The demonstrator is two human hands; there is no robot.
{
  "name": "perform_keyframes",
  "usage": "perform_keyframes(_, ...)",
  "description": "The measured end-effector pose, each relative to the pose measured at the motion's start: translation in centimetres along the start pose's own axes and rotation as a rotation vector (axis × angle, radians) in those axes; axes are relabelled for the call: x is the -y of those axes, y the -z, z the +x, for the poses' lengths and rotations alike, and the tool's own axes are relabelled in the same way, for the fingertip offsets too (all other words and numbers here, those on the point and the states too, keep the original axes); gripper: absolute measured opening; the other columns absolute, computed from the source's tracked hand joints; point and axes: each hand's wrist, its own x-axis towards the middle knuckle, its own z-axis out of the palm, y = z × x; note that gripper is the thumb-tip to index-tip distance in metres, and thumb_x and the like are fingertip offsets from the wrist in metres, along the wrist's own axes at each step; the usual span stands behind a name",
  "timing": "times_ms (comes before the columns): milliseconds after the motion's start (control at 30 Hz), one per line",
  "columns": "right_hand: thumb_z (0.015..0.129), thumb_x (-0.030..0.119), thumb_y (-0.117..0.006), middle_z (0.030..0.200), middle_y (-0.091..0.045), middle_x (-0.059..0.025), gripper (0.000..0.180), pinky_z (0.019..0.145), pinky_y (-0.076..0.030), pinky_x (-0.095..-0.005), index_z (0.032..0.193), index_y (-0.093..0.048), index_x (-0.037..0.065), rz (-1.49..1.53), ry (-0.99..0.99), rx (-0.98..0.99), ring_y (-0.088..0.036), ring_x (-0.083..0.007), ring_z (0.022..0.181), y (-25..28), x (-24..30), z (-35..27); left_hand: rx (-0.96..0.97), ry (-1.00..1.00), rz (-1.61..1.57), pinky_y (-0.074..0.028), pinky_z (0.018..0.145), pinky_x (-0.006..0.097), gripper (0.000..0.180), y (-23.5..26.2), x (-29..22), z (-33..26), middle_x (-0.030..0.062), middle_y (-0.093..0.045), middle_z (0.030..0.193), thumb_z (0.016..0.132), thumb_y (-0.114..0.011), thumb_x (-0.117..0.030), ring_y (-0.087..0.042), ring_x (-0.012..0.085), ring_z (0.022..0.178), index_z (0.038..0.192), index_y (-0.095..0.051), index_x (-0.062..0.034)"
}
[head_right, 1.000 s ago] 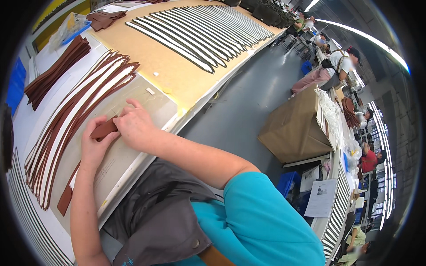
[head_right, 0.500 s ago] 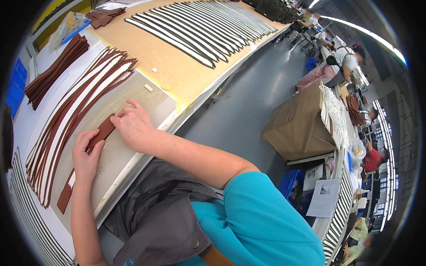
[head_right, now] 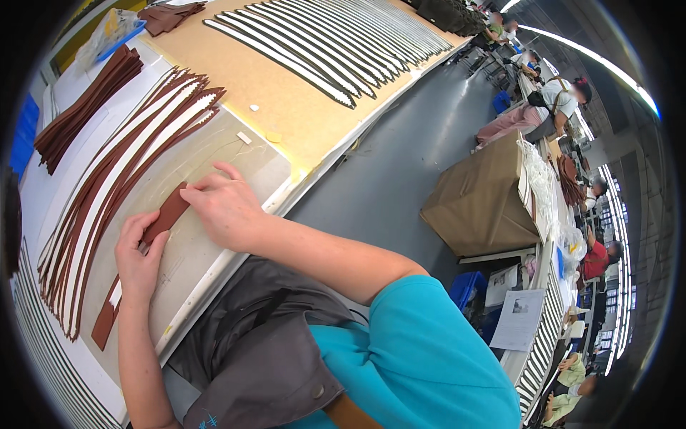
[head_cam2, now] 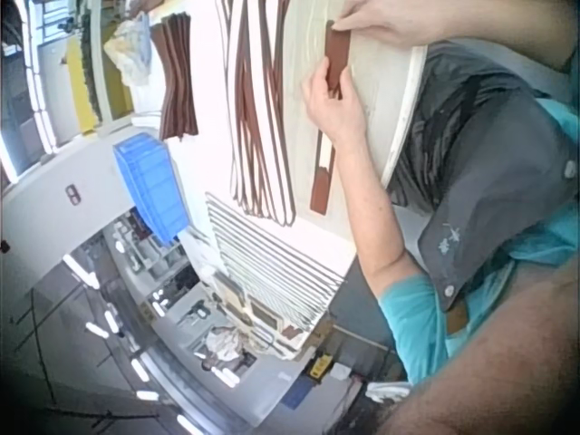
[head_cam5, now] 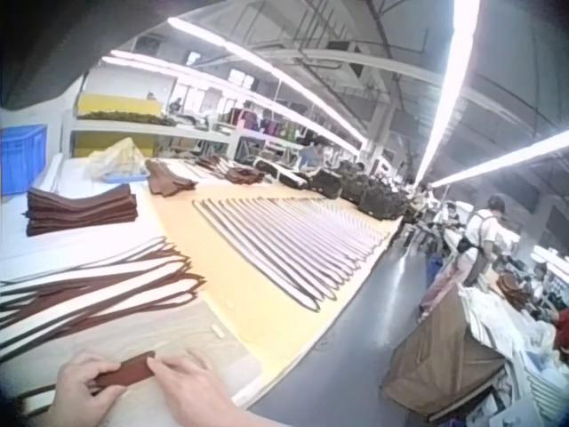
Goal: The person assembles long, serrated brown leather strips by placing them onto white backing sheets on a workbench. They smooth the leather to ensure adhesion and use a small yellow tool to press the edges. The process is repeated for multiple units, with finished pieces stacked on the table.
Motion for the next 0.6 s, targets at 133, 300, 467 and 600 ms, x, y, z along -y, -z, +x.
perform_keyframes(133, 0.086, 0.008, -0.077, 0.117, -0.078, -0.0071, 0.041, 0.120, -0.039, -0.0528, 0.126, -0.076, 0.014, 0.056, -0.046, 0.030, -0.067, -0.0243, 0.118, 0.6, -1.1, 0.4, -0.017, -0.038, 0.044, -0.062, 0.090, 0.033, 0.038, 0.2, 0.1, 0.0, 0.0123, -0.068, 0.119, 0.088, -0.077, 0.003, -0.071, 0.0255, 0.107, 0.125, -0.072, -0.0008)
perform_keyframes(300, 0.089, 0.001, -0.075, 0.123, -0.075, -0.0068, 0.042, 0.105, -0.053, -0.0411, 0.131, -0.074, 0.011, 0.197, -0.164, -0.025, -0.067, -0.0253, 0.120, 0.2, -3.2, 0.9, -0.021, -0.022, -0.016, -0.061, 0.088, 0.035, 0.034, 0.2, 0.3, 0.3, 0.0123, -0.070, 0.120, 0.088, -0.080, -0.003, -0.071, 0.0267, 0.105, 0.121, -0.074, -0.0019)
perform_keyframes(467, 0.093, -0.005, -0.069, 0.125, -0.069, -0.0107, 0.043, 0.099, -0.056, -0.0370, 0.131, -0.075, 0.012, 0.465, -0.273, 0.012, -0.062, -0.0261, 0.122, 0.2, -1.9, 1.8, -0.027, -0.035, -0.011, -0.062, 0.086, 0.035, 0.033, 0.4, 0.8, 0.1, 0.0112, -0.070, 0.119, 0.088, -0.080, -0.003, -0.072, 0.0274, 0.104, 0.121, -0.075, -0.0030)
perform_keyframes(600, 0.094, -0.004, -0.068, 0.126, -0.068, -0.0141, 0.044, 0.104, -0.051, -0.0409, 0.131, -0.077, 0.018, 0.397, -0.186, 0.054, -0.059, -0.0309, 0.126, 0.2, -1.9, 1.8, 0.007, 0.036, -0.029, -0.062, 0.091, 0.033, 0.036, 0.6, 0.1, 0.1, 0.0109, -0.070, 0.122, 0.090, -0.080, -0.002, -0.072, 0.0238, 0.107, 0.125, -0.074, -0.0021)
